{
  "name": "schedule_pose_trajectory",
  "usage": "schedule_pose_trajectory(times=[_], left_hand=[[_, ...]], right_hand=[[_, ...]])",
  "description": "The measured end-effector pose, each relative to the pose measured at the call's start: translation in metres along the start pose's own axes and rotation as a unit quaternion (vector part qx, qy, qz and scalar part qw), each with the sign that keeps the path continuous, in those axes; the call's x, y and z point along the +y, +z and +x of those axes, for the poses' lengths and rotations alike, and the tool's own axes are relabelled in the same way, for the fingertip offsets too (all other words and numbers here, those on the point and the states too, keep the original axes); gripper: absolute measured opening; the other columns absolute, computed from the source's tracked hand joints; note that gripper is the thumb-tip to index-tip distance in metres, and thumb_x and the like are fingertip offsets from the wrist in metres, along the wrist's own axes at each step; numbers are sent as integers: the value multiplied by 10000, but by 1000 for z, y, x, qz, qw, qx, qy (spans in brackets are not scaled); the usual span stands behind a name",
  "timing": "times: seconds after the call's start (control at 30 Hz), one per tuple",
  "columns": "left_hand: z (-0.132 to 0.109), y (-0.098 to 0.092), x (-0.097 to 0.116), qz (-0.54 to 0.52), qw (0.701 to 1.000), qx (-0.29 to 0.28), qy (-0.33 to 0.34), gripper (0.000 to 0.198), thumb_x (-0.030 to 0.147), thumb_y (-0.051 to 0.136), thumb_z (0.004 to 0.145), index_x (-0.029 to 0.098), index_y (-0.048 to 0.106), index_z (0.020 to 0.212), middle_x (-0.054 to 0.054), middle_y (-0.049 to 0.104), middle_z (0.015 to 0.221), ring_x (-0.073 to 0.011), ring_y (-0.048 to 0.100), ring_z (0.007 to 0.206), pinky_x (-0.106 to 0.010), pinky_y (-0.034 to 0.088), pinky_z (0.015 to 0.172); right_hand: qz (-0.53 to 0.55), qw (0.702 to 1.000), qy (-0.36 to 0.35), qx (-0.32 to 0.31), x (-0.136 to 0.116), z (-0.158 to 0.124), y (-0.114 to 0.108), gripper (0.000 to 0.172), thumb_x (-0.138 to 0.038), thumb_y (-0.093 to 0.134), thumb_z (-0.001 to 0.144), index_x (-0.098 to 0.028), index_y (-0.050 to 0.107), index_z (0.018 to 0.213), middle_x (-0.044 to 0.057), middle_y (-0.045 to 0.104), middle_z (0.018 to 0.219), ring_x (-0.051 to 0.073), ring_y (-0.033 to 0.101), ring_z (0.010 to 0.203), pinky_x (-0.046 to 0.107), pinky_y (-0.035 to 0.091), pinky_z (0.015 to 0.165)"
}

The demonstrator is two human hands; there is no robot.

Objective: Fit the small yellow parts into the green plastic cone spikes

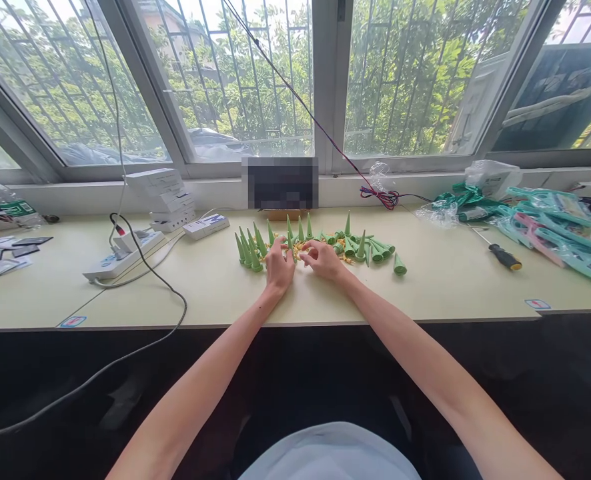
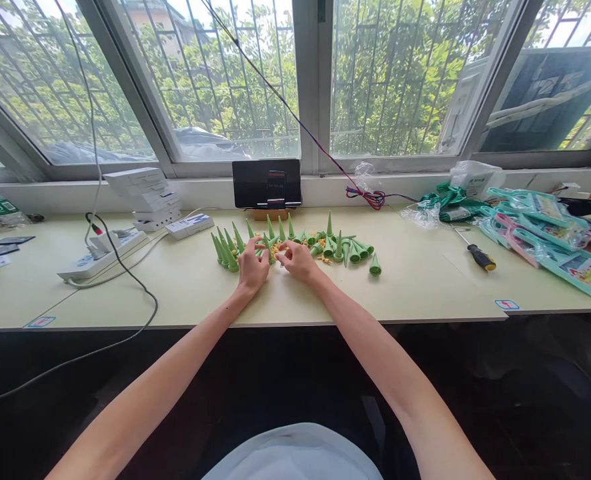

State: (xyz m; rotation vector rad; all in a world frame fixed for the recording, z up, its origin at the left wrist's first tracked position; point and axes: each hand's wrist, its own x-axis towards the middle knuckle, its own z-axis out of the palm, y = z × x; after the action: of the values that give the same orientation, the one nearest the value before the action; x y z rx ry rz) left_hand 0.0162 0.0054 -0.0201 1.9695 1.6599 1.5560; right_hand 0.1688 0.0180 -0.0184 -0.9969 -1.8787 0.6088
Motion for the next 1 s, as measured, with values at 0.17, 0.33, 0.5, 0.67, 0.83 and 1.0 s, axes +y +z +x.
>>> schedule_pose_trajectory(times=[0.17,0.33,0.5,0.67,0.83,1.0], left_hand=[[0,0,-2,7,1000,1,-4,319,167,552,860,191,551,1178,-105,686,1010,-202,666,709,-390,526,805],[1,2,-8,7,999,30,8,261,142,535,856,188,553,1113,-106,678,968,-241,674,886,-388,529,826],[2,1,-8,14,999,30,7,208,123,528,843,197,560,1035,-104,676,949,-260,668,912,-396,522,831],[1,-2,-5,24,999,23,-11,242,74,544,804,194,548,1015,-124,680,998,-290,656,987,-419,499,874],[1,-2,-8,30,999,0,-32,273,69,544,781,195,521,1023,-147,681,1010,-320,665,973,-453,500,853],[1,-1,-11,57,997,-9,-43,325,58,548,745,189,512,1040,-126,684,857,-339,680,915,-450,512,795]], right_hand=[[19,1000,18,-11,-5,-1,0,121,-233,563,877,-167,618,962,13,712,692,137,657,644,256,479,690],[58,997,35,-27,-4,-1,2,129,-221,564,867,-164,612,973,30,716,755,136,659,637,263,501,664],[91,995,39,-32,-2,0,4,158,-199,564,852,-166,606,1001,31,706,798,121,640,611,255,509,625],[104,993,48,-35,-2,1,5,181,-215,591,840,-170,601,1015,43,698,890,94,604,583,228,493,568],[124,990,50,-51,-2,0,5,199,-209,567,857,-174,583,1052,67,694,998,86,606,577,220,494,531],[119,990,40,-72,-2,-1,4,272,-159,541,862,-180,573,1131,66,695,1086,63,602,544,231,524,585]])
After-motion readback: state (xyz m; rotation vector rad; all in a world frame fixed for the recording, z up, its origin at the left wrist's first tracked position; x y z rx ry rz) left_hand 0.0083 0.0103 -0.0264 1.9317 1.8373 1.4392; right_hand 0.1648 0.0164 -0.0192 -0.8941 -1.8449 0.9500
